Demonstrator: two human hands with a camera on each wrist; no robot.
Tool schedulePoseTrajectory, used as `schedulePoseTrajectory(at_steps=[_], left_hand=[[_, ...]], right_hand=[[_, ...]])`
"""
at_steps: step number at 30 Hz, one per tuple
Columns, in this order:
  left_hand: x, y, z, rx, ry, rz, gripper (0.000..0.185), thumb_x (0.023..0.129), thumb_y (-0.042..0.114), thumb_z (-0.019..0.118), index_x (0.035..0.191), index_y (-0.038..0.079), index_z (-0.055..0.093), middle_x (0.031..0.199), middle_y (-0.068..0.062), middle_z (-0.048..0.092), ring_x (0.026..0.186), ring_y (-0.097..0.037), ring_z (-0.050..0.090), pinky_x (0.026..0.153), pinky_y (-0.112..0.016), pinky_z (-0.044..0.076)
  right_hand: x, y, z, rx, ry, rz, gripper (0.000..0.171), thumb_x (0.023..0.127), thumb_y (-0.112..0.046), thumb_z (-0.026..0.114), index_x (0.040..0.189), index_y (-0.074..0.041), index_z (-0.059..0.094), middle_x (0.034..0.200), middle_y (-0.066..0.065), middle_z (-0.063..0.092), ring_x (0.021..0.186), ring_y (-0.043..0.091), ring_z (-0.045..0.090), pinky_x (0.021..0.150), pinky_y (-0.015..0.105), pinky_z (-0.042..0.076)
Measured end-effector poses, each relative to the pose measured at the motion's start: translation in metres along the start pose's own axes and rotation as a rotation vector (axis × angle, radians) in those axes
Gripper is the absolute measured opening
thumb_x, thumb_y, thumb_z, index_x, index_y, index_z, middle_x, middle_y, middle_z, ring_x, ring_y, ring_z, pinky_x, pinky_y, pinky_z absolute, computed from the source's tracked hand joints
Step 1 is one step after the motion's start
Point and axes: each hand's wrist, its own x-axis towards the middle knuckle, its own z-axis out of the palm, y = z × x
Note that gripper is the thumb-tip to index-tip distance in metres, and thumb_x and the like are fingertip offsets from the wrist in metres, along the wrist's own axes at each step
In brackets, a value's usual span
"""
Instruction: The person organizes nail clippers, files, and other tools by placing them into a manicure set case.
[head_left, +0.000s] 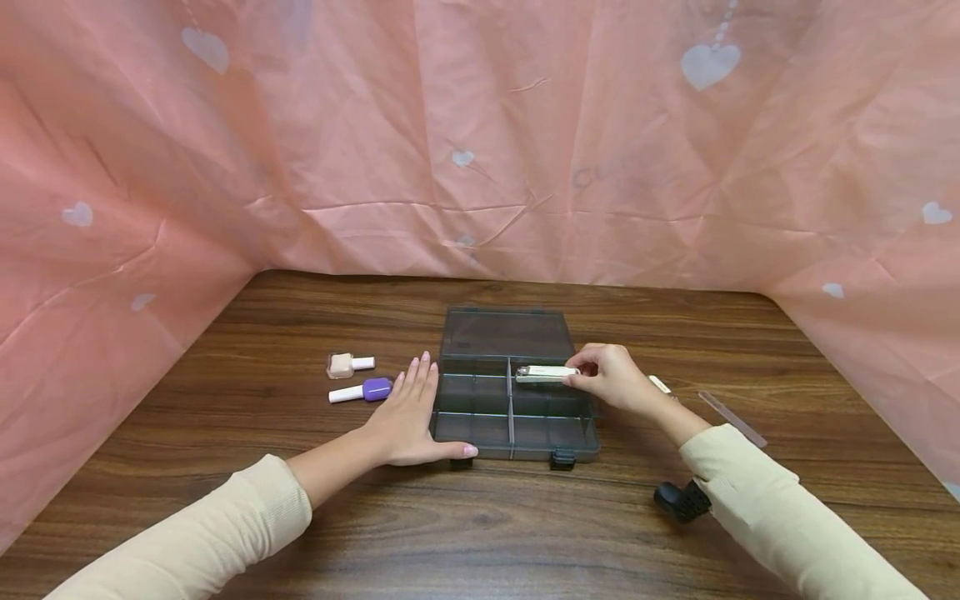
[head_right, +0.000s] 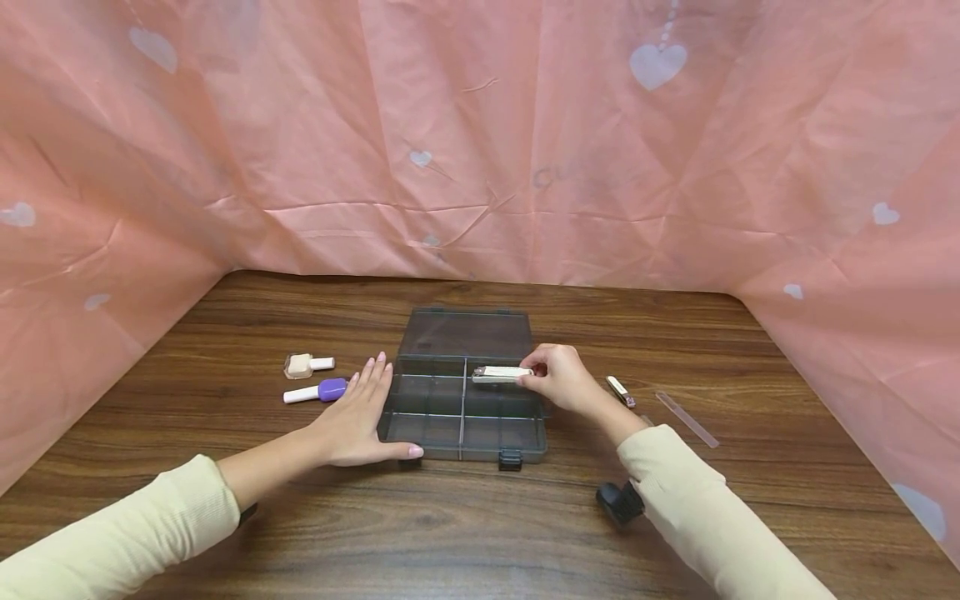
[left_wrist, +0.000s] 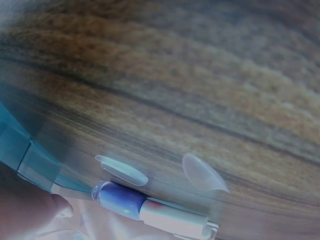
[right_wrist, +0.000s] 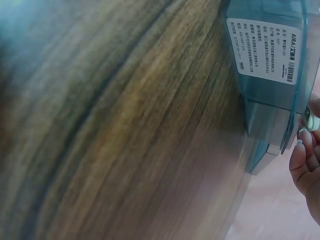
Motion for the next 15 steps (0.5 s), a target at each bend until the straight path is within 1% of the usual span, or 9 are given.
schedulePoseTrajectory(at_steps=[4, 9, 12, 15], left_hand=[[0.0002, -0.0004, 0.0002, 0.002, 0.003, 0.001, 0.122, 0.069, 0.075, 0.056, 0.146, -0.007, 0.009, 0.154, -0.025, -0.003, 0.144, -0.036, -0.001, 0.117, -0.047, 0.009], [0.0009, -0.0003, 0.0005, 0.005, 0.005, 0.002, 0.122, 0.069, 0.075, 0.057, 0.146, -0.007, 0.009, 0.154, -0.025, -0.003, 0.144, -0.037, -0.002, 0.117, -0.046, 0.009], [0.0014, -0.0007, 0.0011, 0.003, 0.004, 0.001, 0.122, 0.069, 0.075, 0.057, 0.146, -0.007, 0.009, 0.154, -0.025, -0.003, 0.144, -0.036, -0.002, 0.117, -0.046, 0.009], [0.0015, -0.0012, 0.0018, 0.003, 0.003, -0.002, 0.122, 0.069, 0.075, 0.056, 0.146, -0.007, 0.008, 0.154, -0.024, -0.003, 0.144, -0.036, -0.002, 0.118, -0.046, 0.009]], right_hand=[[0.0035, -0.0012, 0.0026, -0.034, -0.033, -0.017, 0.010, 0.076, -0.003, 0.072, 0.082, 0.004, 0.070, 0.067, 0.003, 0.058, 0.059, 0.004, 0.042, 0.051, 0.018, 0.037], [0.0065, -0.0030, 0.0037, -0.082, -0.053, -0.030, 0.011, 0.075, -0.004, 0.073, 0.081, 0.004, 0.070, 0.067, 0.002, 0.057, 0.059, 0.005, 0.041, 0.051, 0.019, 0.036], [0.0081, -0.0037, 0.0030, -0.137, -0.067, -0.040, 0.010, 0.075, -0.005, 0.073, 0.080, 0.003, 0.071, 0.067, 0.002, 0.054, 0.059, 0.006, 0.040, 0.052, 0.020, 0.035], [0.0094, -0.0045, 0.0021, -0.220, -0.097, -0.043, 0.009, 0.076, -0.007, 0.073, 0.078, 0.002, 0.072, 0.067, 0.002, 0.052, 0.060, 0.007, 0.039, 0.053, 0.022, 0.035]])
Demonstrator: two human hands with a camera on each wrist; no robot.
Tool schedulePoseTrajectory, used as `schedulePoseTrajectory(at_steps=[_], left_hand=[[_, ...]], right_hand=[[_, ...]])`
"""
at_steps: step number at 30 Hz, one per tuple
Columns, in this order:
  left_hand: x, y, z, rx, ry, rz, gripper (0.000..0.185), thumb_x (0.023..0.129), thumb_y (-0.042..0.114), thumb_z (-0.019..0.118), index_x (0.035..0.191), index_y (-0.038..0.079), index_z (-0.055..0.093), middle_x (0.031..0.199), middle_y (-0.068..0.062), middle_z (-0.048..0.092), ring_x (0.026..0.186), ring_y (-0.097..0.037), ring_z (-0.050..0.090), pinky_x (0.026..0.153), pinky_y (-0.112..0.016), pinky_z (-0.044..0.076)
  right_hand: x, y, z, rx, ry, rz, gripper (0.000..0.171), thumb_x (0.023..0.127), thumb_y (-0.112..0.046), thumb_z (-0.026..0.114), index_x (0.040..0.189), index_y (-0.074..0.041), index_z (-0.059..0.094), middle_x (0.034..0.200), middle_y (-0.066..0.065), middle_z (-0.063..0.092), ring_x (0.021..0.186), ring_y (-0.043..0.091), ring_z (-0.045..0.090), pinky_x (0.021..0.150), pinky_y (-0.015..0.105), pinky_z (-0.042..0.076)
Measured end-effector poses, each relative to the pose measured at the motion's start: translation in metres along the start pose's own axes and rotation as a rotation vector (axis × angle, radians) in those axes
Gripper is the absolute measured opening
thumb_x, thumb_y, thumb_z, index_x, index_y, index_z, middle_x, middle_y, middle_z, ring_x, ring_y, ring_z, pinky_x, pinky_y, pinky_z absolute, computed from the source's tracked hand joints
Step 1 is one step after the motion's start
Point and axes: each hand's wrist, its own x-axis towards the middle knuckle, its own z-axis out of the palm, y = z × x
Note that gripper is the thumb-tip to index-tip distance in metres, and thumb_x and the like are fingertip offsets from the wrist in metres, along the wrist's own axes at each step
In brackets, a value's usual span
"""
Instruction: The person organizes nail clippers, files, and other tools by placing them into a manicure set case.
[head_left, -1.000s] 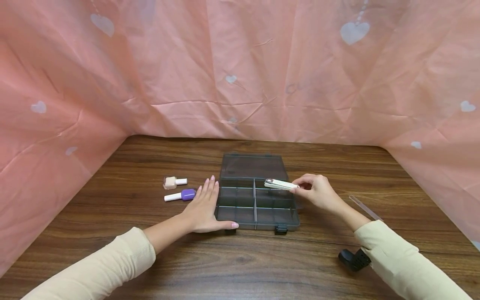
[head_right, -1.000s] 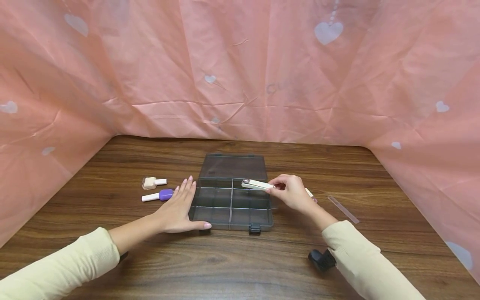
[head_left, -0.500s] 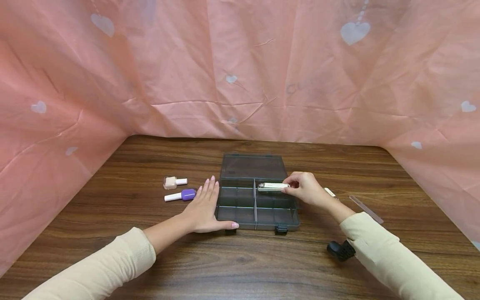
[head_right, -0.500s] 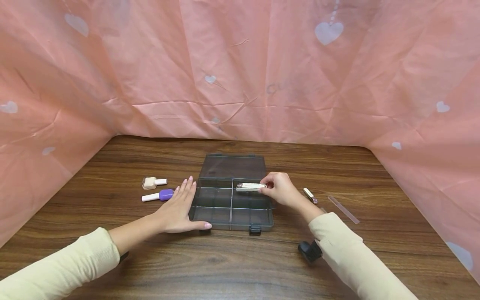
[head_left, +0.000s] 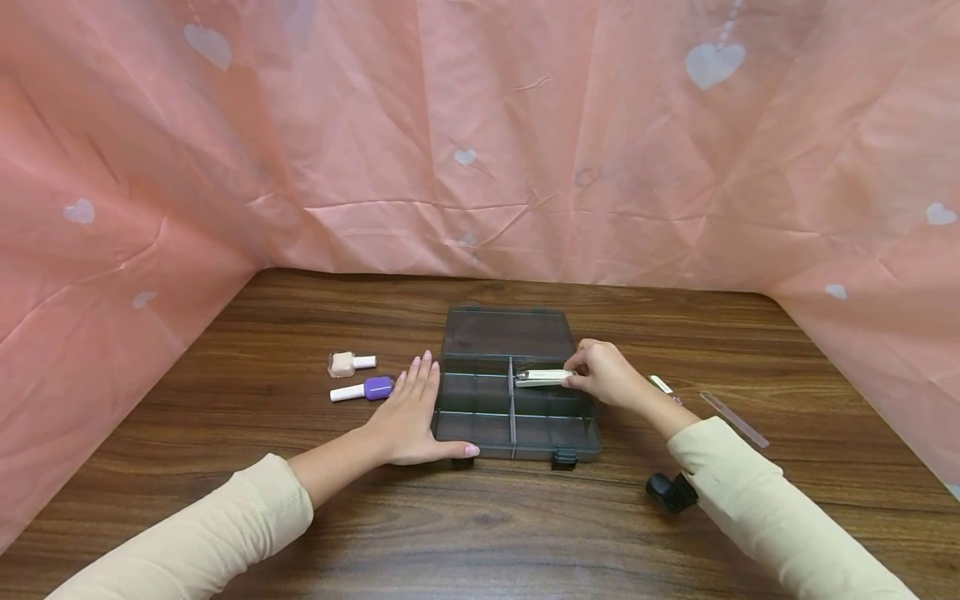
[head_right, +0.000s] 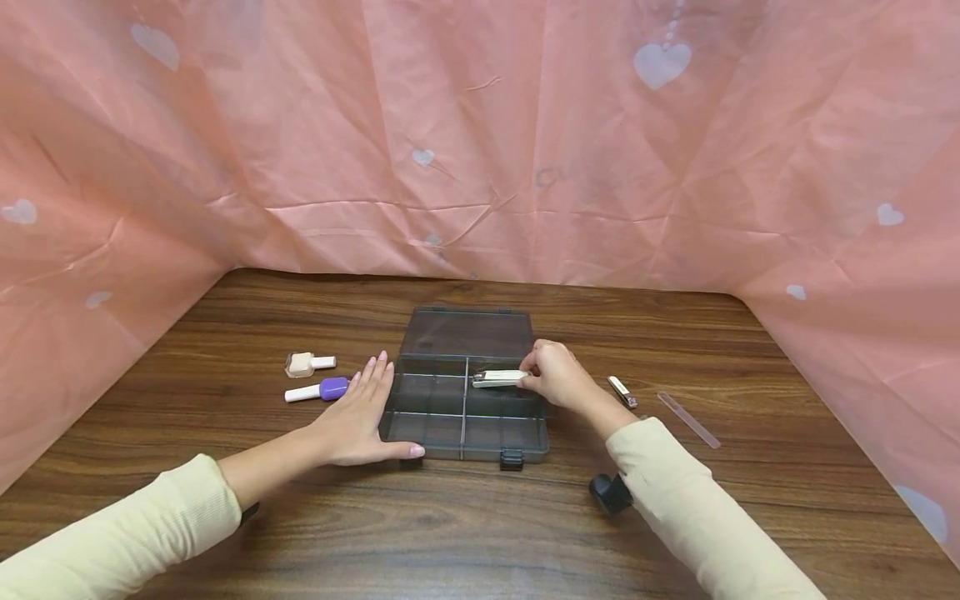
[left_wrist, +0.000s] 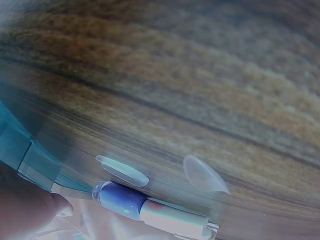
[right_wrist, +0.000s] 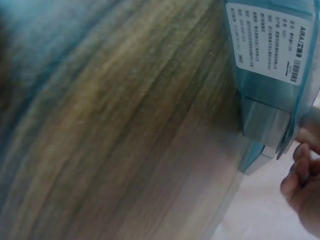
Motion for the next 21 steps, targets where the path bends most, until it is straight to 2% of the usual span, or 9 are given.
schedulePoseTrajectory(at_steps=[5, 9, 15, 21], left_hand=[[0.000, 0.000, 0.000, -0.006, 0.001, -0.002, 0.122, 0.069, 0.075, 0.057, 0.146, -0.006, 0.008, 0.154, -0.024, -0.003, 0.144, -0.036, -0.002, 0.118, -0.046, 0.009], [0.000, 0.001, 0.001, -0.016, -0.002, -0.003, 0.122, 0.069, 0.075, 0.057, 0.146, -0.006, 0.008, 0.154, -0.024, -0.003, 0.144, -0.036, -0.002, 0.118, -0.046, 0.009], [0.000, 0.001, 0.001, -0.018, -0.010, -0.003, 0.123, 0.069, 0.076, 0.056, 0.146, -0.005, 0.006, 0.154, -0.023, -0.004, 0.144, -0.034, -0.003, 0.118, -0.045, 0.007], [0.000, 0.000, 0.001, -0.026, -0.009, -0.007, 0.123, 0.069, 0.077, 0.055, 0.146, -0.005, 0.005, 0.154, -0.023, -0.004, 0.144, -0.034, -0.003, 0.118, -0.046, 0.007]], right_hand=[[0.002, -0.002, 0.000, -0.123, -0.051, 0.014, 0.011, 0.077, -0.012, 0.074, 0.072, -0.003, 0.072, 0.069, 0.002, 0.054, 0.061, 0.011, 0.046, 0.056, 0.027, 0.041], [0.002, -0.003, 0.001, -0.164, -0.042, 0.019, 0.010, 0.077, -0.010, 0.073, 0.069, -0.004, 0.071, 0.069, 0.003, 0.055, 0.062, 0.012, 0.049, 0.057, 0.030, 0.043], [-0.001, -0.001, -0.002, -0.094, 0.054, 0.025, 0.004, 0.076, -0.004, 0.072, 0.074, 0.000, 0.073, 0.067, 0.004, 0.056, 0.058, 0.009, 0.048, 0.052, 0.023, 0.040], [-0.008, 0.001, -0.012, -0.008, 0.168, 0.040, 0.005, 0.080, -0.003, 0.069, 0.080, 0.000, 0.072, 0.067, 0.004, 0.060, 0.057, 0.008, 0.044, 0.051, 0.021, 0.037]])
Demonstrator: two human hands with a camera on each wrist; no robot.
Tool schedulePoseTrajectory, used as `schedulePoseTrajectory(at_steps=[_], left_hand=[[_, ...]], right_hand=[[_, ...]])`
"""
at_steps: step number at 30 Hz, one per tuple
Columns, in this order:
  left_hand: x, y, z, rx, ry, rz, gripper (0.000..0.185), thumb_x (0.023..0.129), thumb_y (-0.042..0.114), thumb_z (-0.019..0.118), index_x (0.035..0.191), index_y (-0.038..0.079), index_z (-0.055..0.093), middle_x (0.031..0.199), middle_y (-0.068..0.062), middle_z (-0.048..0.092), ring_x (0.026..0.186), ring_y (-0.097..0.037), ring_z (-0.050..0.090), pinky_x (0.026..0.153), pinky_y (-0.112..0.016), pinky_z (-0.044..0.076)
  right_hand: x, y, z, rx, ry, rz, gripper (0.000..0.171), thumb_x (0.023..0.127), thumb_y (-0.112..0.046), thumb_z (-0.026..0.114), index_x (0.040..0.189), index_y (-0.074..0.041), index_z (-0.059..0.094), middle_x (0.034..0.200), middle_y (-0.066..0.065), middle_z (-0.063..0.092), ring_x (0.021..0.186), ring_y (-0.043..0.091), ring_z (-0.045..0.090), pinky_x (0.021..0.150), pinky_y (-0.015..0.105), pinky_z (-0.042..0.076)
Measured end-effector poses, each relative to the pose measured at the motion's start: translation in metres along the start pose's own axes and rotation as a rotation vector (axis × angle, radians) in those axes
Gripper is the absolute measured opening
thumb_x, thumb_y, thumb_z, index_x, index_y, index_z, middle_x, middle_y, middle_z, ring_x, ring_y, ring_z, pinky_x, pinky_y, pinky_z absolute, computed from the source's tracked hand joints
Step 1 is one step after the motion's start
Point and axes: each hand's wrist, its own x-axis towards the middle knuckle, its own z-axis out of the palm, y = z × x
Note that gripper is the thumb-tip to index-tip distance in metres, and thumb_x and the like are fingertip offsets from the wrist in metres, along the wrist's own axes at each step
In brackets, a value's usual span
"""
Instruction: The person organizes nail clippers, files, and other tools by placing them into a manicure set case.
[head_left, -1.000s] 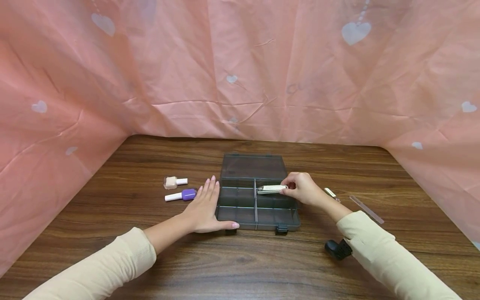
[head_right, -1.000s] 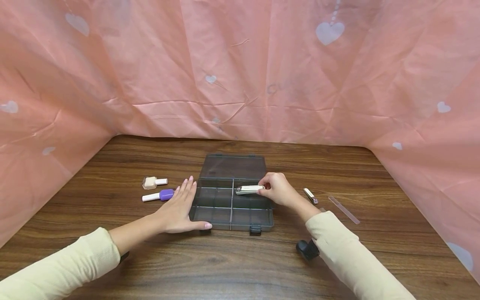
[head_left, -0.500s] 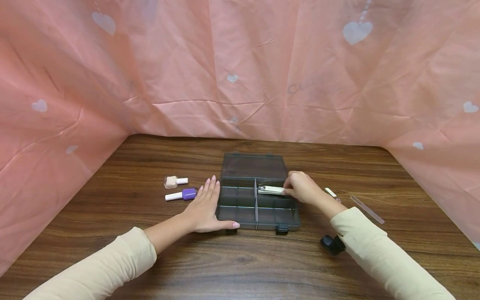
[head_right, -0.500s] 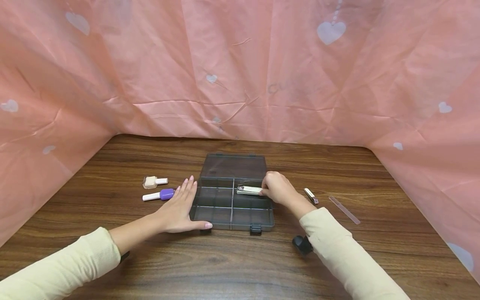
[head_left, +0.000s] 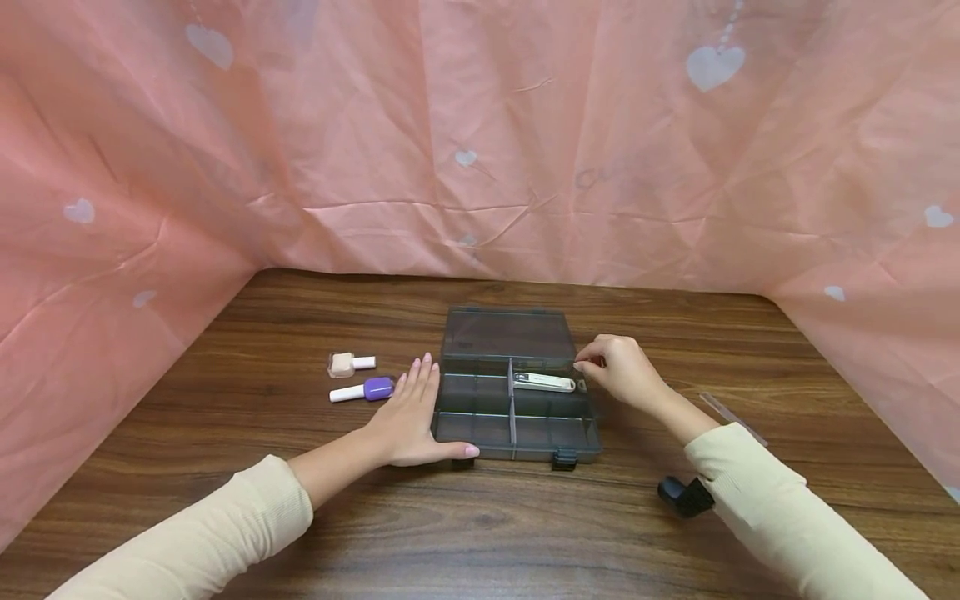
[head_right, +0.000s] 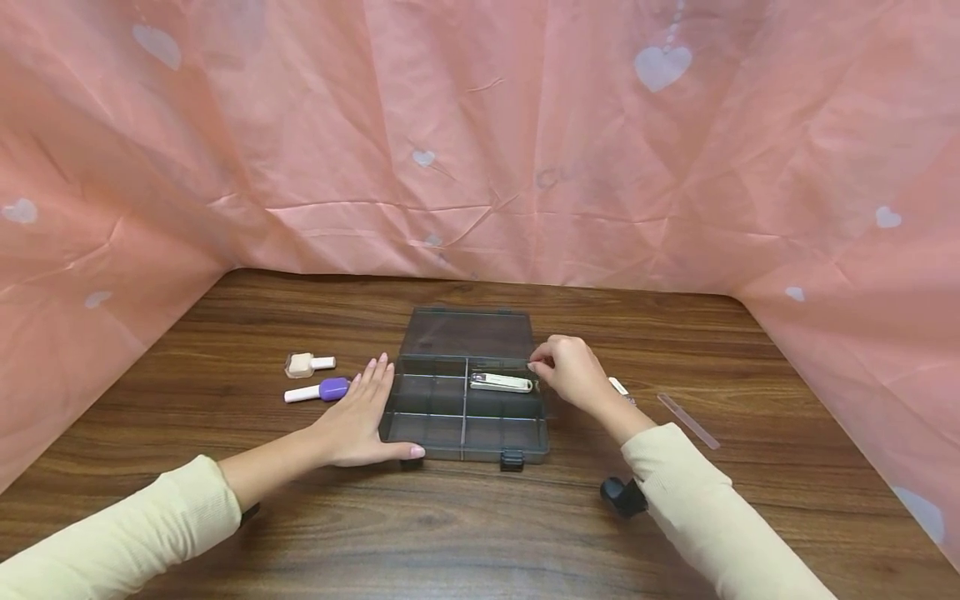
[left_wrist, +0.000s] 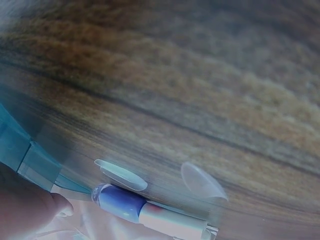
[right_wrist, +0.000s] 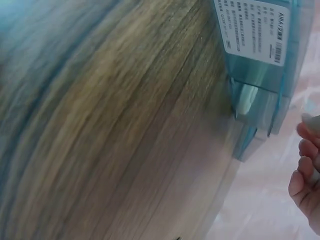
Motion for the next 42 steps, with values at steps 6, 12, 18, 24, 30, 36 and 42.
schedulePoseTrajectory(at_steps=[6, 12, 18, 24, 30, 36, 42], left_hand=[[0.001, -0.001, 0.000, -0.005, 0.005, 0.001, 0.122, 0.069, 0.076, 0.056, 0.146, -0.005, 0.006, 0.154, -0.023, -0.003, 0.144, -0.035, -0.002, 0.118, -0.046, 0.008], [0.001, -0.001, 0.001, 0.005, -0.004, -0.001, 0.123, 0.069, 0.078, 0.054, 0.147, -0.004, 0.005, 0.155, -0.022, -0.004, 0.144, -0.034, -0.002, 0.118, -0.045, 0.008], [0.000, -0.003, 0.001, 0.000, 0.006, 0.000, 0.123, 0.069, 0.077, 0.055, 0.146, -0.005, 0.006, 0.155, -0.023, -0.003, 0.144, -0.034, -0.002, 0.118, -0.045, 0.008], [-0.002, -0.001, 0.001, -0.007, 0.012, 0.005, 0.122, 0.069, 0.075, 0.056, 0.146, -0.006, 0.007, 0.154, -0.024, -0.002, 0.144, -0.035, -0.002, 0.118, -0.046, 0.009], [-0.002, -0.002, 0.002, -0.007, 0.006, 0.001, 0.123, 0.069, 0.076, 0.056, 0.146, -0.006, 0.006, 0.154, -0.024, -0.003, 0.144, -0.034, -0.003, 0.118, -0.046, 0.008], [-0.002, -0.001, -0.001, 0.006, 0.009, 0.006, 0.123, 0.069, 0.076, 0.056, 0.146, -0.006, 0.007, 0.154, -0.024, -0.002, 0.144, -0.035, -0.001, 0.118, -0.046, 0.009], [-0.003, -0.002, 0.001, 0.008, 0.000, 0.003, 0.122, 0.069, 0.076, 0.055, 0.146, -0.006, 0.006, 0.154, -0.023, -0.003, 0.144, -0.034, -0.002, 0.118, -0.045, 0.008]], right_hand=[[-0.008, 0.004, -0.009, 0.061, 0.100, 0.027, 0.006, 0.080, -0.003, 0.069, 0.084, 0.001, 0.071, 0.073, 0.006, 0.064, 0.062, 0.008, 0.047, 0.054, 0.021, 0.040], [-0.020, 0.010, -0.018, 0.050, 0.209, 0.045, 0.009, 0.078, -0.003, 0.071, 0.086, 0.002, 0.071, 0.072, 0.006, 0.064, 0.060, 0.003, 0.047, 0.052, 0.020, 0.042], [-0.032, 0.016, -0.017, 0.049, 0.315, 0.096, 0.013, 0.076, -0.002, 0.072, 0.087, 0.004, 0.070, 0.074, 0.010, 0.065, 0.062, -0.007, 0.046, 0.054, 0.025, 0.047], [-0.044, 0.023, -0.025, 0.032, 0.323, 0.145, 0.016, 0.076, -0.004, 0.073, 0.090, 0.004, 0.070, 0.077, 0.013, 0.065, 0.062, -0.008, 0.047, 0.054, 0.016, 0.045], [-0.055, 0.027, -0.037, 0.028, 0.301, 0.187, 0.018, 0.078, -0.007, 0.073, 0.092, 0.004, 0.070, 0.081, 0.016, 0.066, 0.062, -0.011, 0.047, 0.053, 0.007, 0.040], [-0.070, 0.038, -0.038, 0.020, 0.319, 0.206, 0.021, 0.076, -0.008, 0.074, 0.091, 0.007, 0.070, 0.081, 0.019, 0.068, 0.062, -0.017, 0.045, 0.051, 0.005, 0.039], [-0.086, 0.052, -0.036, -0.049, 0.251, 0.278, 0.027, 0.078, -0.015, 0.073, 0.093, 0.008, 0.069, 0.080, 0.017, 0.067, 0.063, -0.007, 0.053, 0.052, 0.013, 0.043]])
